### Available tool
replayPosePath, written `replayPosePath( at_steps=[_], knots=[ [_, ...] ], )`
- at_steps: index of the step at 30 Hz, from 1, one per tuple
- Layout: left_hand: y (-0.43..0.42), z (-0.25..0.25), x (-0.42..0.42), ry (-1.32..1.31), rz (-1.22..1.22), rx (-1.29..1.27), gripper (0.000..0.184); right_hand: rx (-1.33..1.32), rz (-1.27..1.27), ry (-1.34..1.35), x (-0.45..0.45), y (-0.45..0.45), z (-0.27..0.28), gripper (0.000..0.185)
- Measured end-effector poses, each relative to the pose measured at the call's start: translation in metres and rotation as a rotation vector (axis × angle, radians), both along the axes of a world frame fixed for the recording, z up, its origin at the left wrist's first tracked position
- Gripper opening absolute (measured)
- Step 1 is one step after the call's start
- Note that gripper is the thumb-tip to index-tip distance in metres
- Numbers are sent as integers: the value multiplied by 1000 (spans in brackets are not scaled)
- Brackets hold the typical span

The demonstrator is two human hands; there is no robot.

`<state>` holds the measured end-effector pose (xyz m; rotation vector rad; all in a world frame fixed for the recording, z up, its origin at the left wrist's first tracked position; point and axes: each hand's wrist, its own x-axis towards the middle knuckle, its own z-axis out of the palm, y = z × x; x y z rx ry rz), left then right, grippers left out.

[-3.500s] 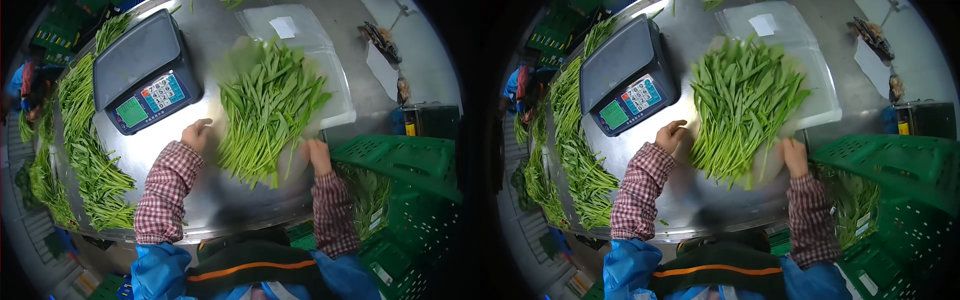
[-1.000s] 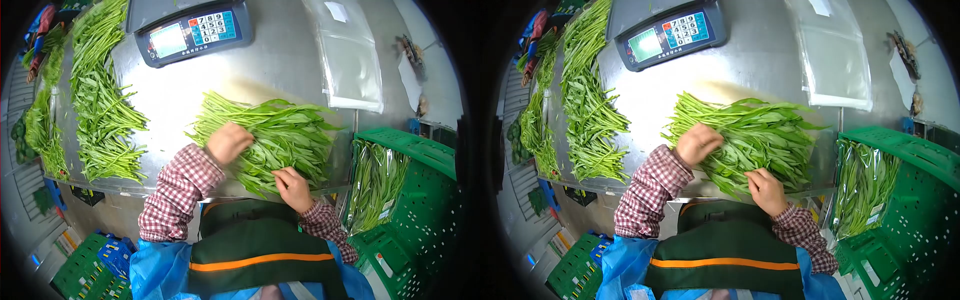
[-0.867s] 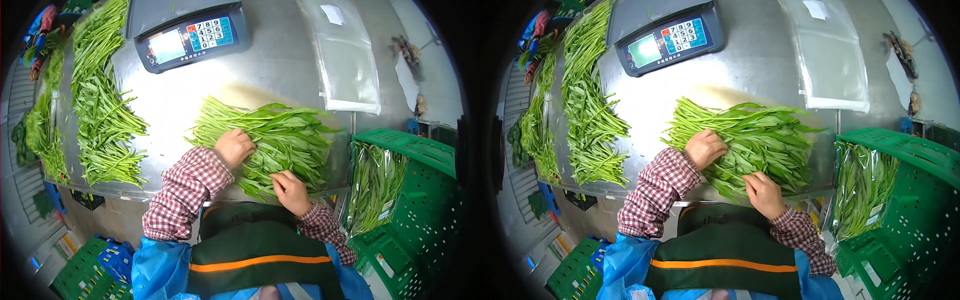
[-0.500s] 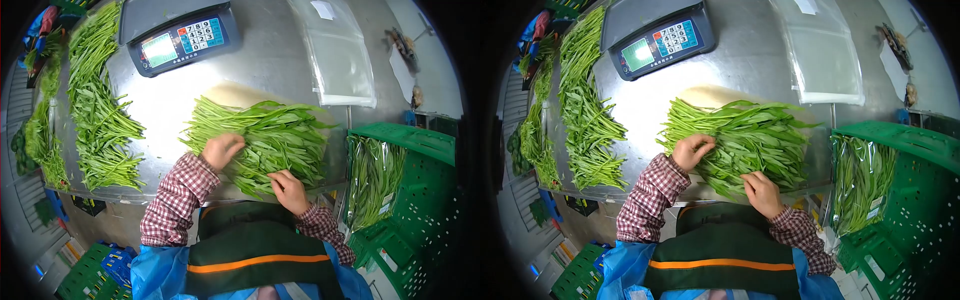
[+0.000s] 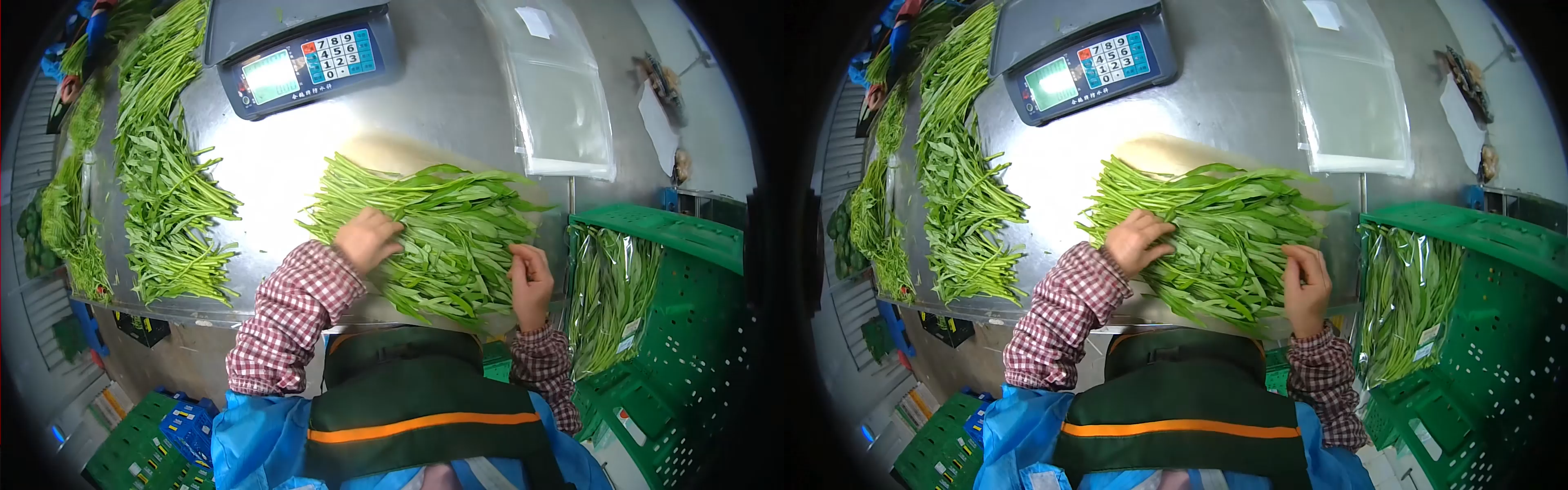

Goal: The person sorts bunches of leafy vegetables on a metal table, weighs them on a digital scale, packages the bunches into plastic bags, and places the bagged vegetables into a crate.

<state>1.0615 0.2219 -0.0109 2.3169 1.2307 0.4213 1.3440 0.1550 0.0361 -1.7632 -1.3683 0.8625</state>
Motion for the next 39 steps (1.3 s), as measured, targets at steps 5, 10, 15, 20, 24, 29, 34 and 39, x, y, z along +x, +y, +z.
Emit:
replayPosePath(
  at_steps=[5,10,15,20,24,29,34,39],
  knots=[
    [3,-4,-1,-133,95,-150,14,54,-8,-23,15,5,3,15],
    [-3,-14,-6,-370,375,-339,13,115,-85,-69,37,4,1,15],
    [-7,-23,8,-313,595,-304,16,166,-128,-84,51,16,10,14],
    [-26,20,-5,-695,718,-284,17,60,-90,-17,57,53,26,15],
    [-86,46,-67,-918,1267,-90,27,-14,36,247,37,111,31,22],
    [-145,62,-237,-1018,1751,-137,71,-103,572,-42,-13,174,2,41],
    [-203,42,-229,-873,1484,-504,45,-356,865,-371,-54,224,-27,60],
    [-202,14,-43,-1301,1238,-1441,41,-634,1048,-633,-78,233,-38,72]
  ],
)
